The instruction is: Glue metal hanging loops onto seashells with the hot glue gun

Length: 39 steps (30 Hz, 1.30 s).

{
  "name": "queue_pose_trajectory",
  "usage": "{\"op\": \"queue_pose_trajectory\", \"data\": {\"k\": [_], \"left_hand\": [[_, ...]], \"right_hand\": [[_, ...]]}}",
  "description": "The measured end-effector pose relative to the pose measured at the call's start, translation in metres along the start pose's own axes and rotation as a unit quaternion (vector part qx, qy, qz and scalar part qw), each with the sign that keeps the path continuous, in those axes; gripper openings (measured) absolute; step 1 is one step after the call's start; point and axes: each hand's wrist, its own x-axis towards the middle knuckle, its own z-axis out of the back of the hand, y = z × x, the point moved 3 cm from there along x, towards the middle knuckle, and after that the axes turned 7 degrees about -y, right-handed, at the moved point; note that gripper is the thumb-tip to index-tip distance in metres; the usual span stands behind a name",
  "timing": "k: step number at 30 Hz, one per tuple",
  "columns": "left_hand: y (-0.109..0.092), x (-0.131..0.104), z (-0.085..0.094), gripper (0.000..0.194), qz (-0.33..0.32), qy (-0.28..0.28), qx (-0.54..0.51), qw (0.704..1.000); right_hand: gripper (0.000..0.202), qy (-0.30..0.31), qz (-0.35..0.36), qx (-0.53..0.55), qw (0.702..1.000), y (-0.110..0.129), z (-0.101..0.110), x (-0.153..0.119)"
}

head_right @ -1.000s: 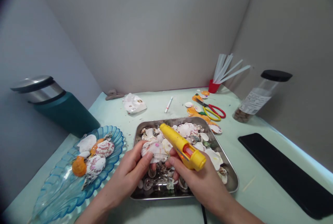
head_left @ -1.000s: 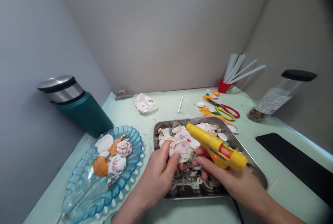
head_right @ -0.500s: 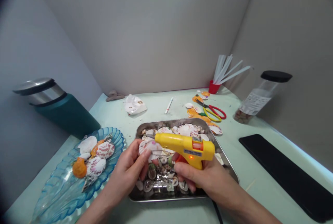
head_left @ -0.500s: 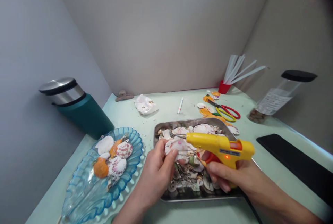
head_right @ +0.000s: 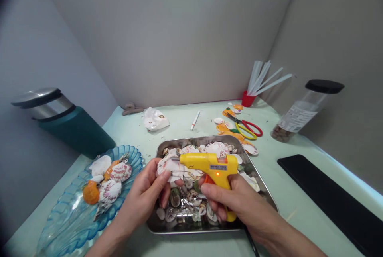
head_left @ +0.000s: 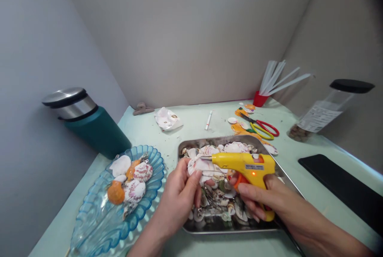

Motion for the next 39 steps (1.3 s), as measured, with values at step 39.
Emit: {"op": "queue_pose_trajectory", "data": {"k": [39], "left_hand": [[-0.006,-0.004,-0.004,0.014,-0.037,-0.129,0.163,0.977]], "right_hand": [[0.033,-0.115,0.171,-0.153,0.966,0.006,-0.002,-0.008]]}}
